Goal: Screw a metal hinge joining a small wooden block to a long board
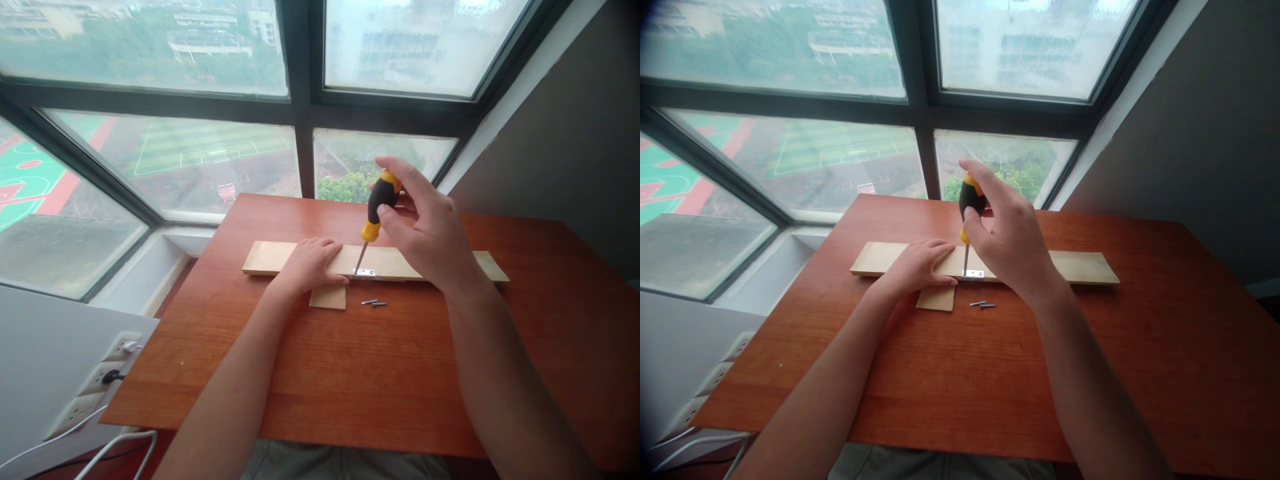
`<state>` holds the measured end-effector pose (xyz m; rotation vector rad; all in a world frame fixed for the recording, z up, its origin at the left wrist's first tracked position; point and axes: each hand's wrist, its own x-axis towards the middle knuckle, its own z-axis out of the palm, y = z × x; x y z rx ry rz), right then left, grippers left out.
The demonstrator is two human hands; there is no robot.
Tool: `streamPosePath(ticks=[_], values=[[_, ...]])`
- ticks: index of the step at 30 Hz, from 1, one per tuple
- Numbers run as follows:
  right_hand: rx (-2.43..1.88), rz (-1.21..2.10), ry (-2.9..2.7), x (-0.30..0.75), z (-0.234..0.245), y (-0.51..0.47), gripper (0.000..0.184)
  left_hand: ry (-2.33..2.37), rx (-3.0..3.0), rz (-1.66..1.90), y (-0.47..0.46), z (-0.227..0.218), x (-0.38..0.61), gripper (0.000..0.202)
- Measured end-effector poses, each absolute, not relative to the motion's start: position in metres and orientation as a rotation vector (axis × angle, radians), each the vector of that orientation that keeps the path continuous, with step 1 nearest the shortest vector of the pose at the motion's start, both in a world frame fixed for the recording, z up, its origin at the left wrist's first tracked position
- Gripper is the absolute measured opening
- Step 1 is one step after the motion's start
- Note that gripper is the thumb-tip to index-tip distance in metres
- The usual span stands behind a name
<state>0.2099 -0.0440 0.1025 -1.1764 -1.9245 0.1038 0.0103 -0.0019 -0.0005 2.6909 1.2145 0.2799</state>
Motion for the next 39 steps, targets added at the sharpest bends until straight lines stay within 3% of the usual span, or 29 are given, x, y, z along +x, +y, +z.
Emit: streamPosePath(ticks=[5,10,16,21,27,33,37,39], values=[[-1.323,-0.148,-1.861,0.2074,0.1,-0.0424,0.045,1.211,2.688,0.302,-0.0025,-0.0014,0.0094,0.067],[-1.182,0.06,-1.925,0.2079,0.1005,-0.0427,0.05,1.21,2.683,0.291,-0.0025,-0.0009,0.0097,0.066],[-1.248,-0.089,-1.851,0.2064,0.0987,-0.0408,0.045,1.213,2.687,0.305,-0.0029,-0.0008,0.0101,0.064],[-1.08,0.164,-1.918,0.2082,0.0959,-0.04,0.053,1.22,2.684,0.3,-0.0024,-0.0015,0.0102,0.066],[-1.238,-0.098,-1.842,0.206,0.0988,-0.041,0.043,1.21,2.698,0.299,-0.0025,-0.0013,0.0098,0.065],[-1.133,0.124,-1.905,0.2072,0.1006,-0.0428,0.046,1.209,2.705,0.315,-0.0026,-0.0024,0.0098,0.066],[-1.227,-0.061,-1.87,0.2069,0.0991,-0.0413,0.043,1.211,2.708,0.321,-0.0023,-0.0032,0.0096,0.066],[-1.206,-0.003,-1.871,0.2073,0.0991,-0.0412,0.045,1.211,2.708,0.32,-0.0022,-0.0035,0.0095,0.066]])
